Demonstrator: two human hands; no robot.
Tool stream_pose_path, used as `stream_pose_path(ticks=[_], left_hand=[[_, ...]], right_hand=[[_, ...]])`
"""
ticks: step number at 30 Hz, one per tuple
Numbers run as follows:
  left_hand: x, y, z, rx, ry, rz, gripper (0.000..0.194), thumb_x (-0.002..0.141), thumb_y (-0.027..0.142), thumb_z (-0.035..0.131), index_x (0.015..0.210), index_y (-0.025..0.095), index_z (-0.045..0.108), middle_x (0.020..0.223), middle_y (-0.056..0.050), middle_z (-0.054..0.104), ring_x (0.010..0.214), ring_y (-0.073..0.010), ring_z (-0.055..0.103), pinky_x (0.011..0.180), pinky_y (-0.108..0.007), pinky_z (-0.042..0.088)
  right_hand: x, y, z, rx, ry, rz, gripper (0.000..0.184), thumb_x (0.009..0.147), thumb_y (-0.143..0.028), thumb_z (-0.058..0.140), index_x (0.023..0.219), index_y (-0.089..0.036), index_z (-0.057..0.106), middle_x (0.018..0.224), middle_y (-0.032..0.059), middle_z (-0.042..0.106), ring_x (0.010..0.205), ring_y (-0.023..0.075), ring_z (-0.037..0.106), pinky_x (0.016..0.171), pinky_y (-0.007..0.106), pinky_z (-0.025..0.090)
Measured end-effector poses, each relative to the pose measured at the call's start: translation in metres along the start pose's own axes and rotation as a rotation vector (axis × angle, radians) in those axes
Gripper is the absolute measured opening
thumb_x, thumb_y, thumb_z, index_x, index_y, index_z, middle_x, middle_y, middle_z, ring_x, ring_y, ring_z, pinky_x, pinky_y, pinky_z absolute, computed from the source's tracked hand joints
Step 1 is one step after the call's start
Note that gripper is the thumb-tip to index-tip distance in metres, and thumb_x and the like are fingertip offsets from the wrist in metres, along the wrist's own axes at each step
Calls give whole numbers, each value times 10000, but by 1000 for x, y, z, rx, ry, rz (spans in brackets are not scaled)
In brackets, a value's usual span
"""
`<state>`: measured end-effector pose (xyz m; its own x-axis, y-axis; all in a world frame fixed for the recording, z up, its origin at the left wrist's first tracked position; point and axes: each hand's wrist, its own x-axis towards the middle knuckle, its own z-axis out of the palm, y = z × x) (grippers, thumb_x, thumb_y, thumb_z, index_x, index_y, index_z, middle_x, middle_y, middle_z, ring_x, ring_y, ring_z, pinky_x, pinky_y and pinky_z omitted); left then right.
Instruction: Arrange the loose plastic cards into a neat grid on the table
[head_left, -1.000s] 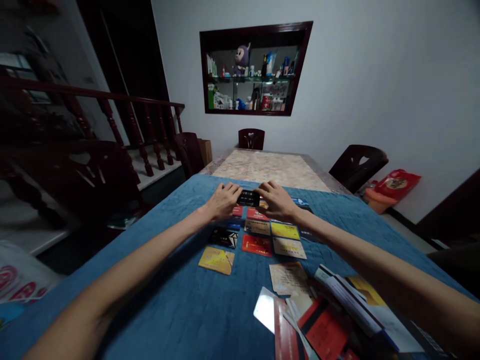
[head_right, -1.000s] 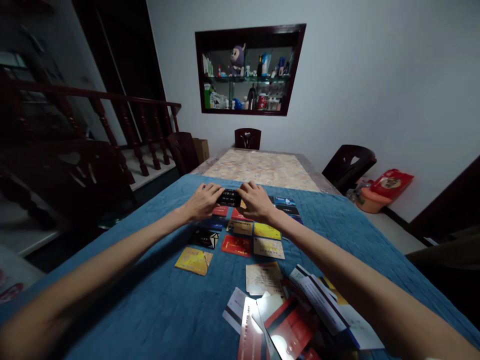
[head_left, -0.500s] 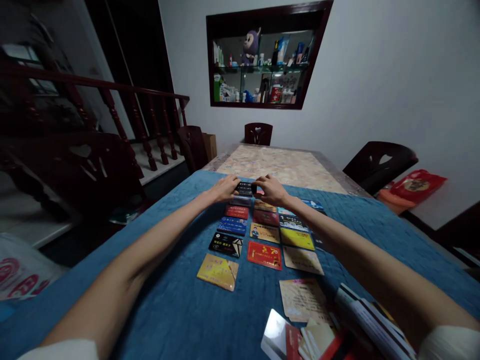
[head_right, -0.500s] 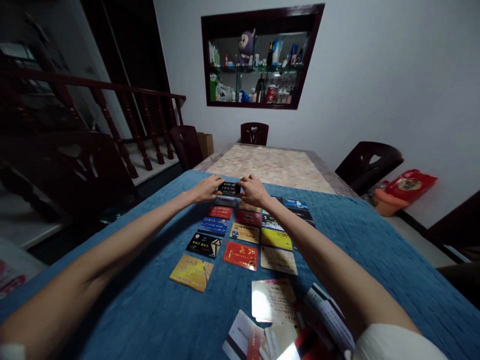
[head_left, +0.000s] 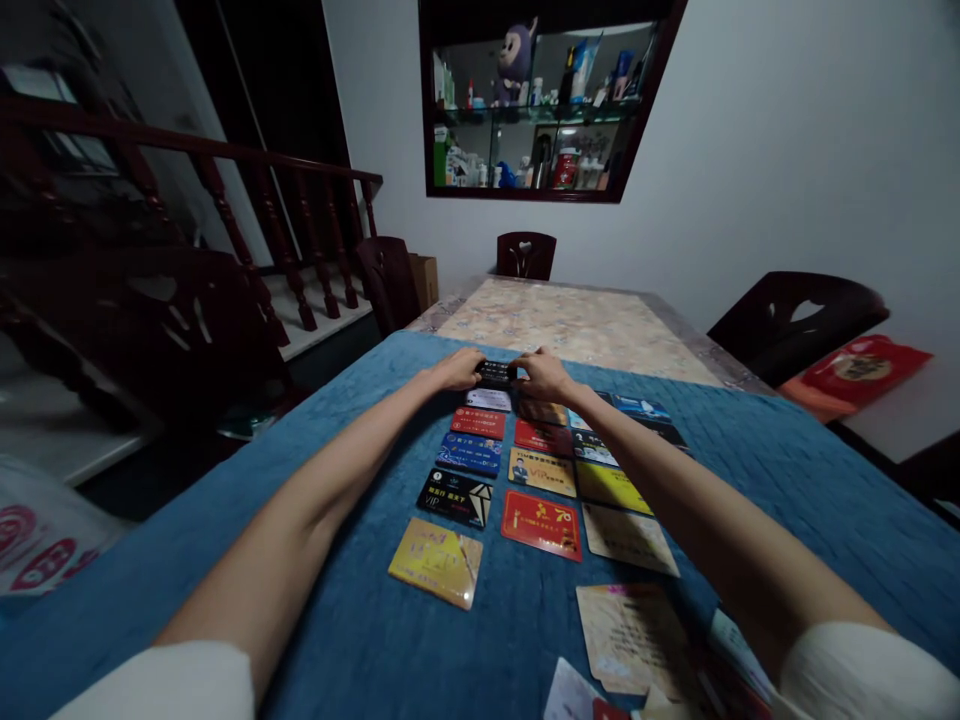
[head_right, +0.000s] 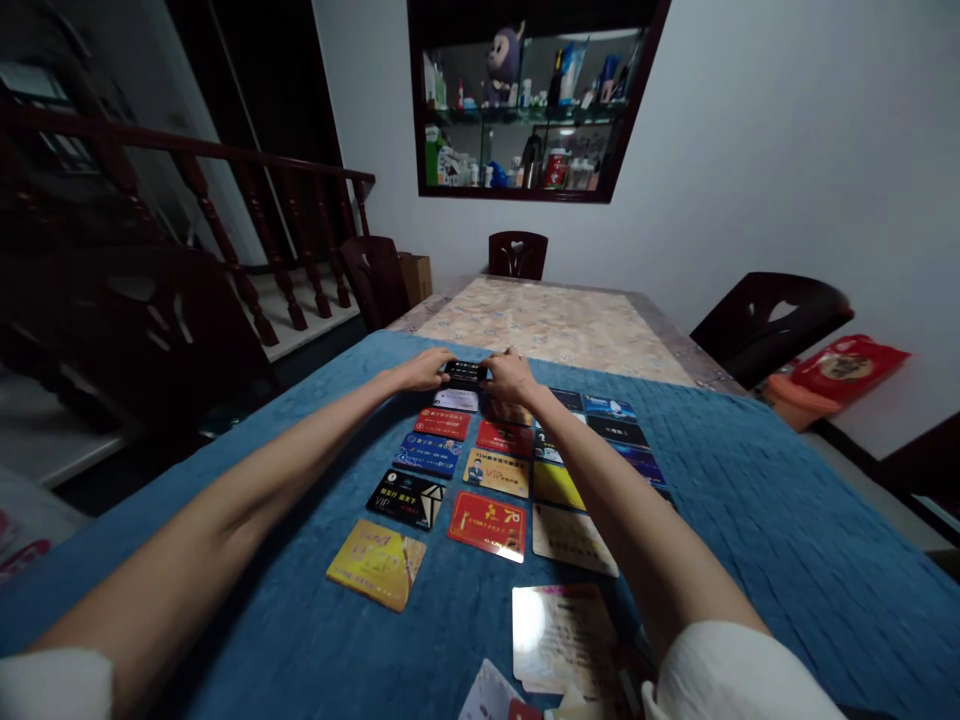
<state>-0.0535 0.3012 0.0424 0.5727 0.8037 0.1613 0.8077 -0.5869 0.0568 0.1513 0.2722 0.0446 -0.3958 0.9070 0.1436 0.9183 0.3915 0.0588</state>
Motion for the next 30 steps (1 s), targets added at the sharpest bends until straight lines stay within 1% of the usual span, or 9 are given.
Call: stream_pose_path(ticks=[7,11,15,19,25,30], left_hand=[[7,-5,8,-14,-52,-15,297,790,157,573,1062,148,692,1063,-66,705,1054,-231,628,906,-264,493],[8,-8,11,-35,-62,-18,308,787,161,573,1071,148,694,1072,-62,709,1056,-230,626,904,-264,493],[9,-8,12,-53,-72,-15,322,777,160,579,1075,152,700,1038,-52,719,1049,-234,632,898,-264,497],[10,-8,12,-59,-75,-10,332,780,170,580,1088,148,701,1061,-59,717,1056,-236,632,915,-266,493],[12,-8,13,-47,-73,-30,398,777,174,572,1161,146,676,1165,-78,683,1098,-236,613,973,-282,472],[14,-7,12,-48,-95,-35,393,760,149,557,1131,130,685,1121,-88,703,1055,-241,634,913,-269,499]], right_hand=[[5,-1,8,10,-49,35,415,880,-364,586,1279,-271,647,1271,82,669,1192,340,503,864,391,407],[7,0,11,16,-67,37,431,875,-366,581,1293,-278,639,1287,81,661,1197,346,496,872,400,413],[8,0,12,21,-77,35,457,871,-356,569,1319,-283,624,1286,83,662,1212,354,489,876,409,421],[8,-2,12,26,-88,41,470,867,-351,563,1323,-253,624,1248,107,680,1211,363,493,872,420,435],[11,0,13,31,-100,38,435,858,-332,568,1279,-262,650,1246,87,683,1191,345,514,877,401,441],[11,2,13,22,-96,30,429,852,-349,586,1269,-273,651,1245,81,677,1179,340,523,867,383,439]])
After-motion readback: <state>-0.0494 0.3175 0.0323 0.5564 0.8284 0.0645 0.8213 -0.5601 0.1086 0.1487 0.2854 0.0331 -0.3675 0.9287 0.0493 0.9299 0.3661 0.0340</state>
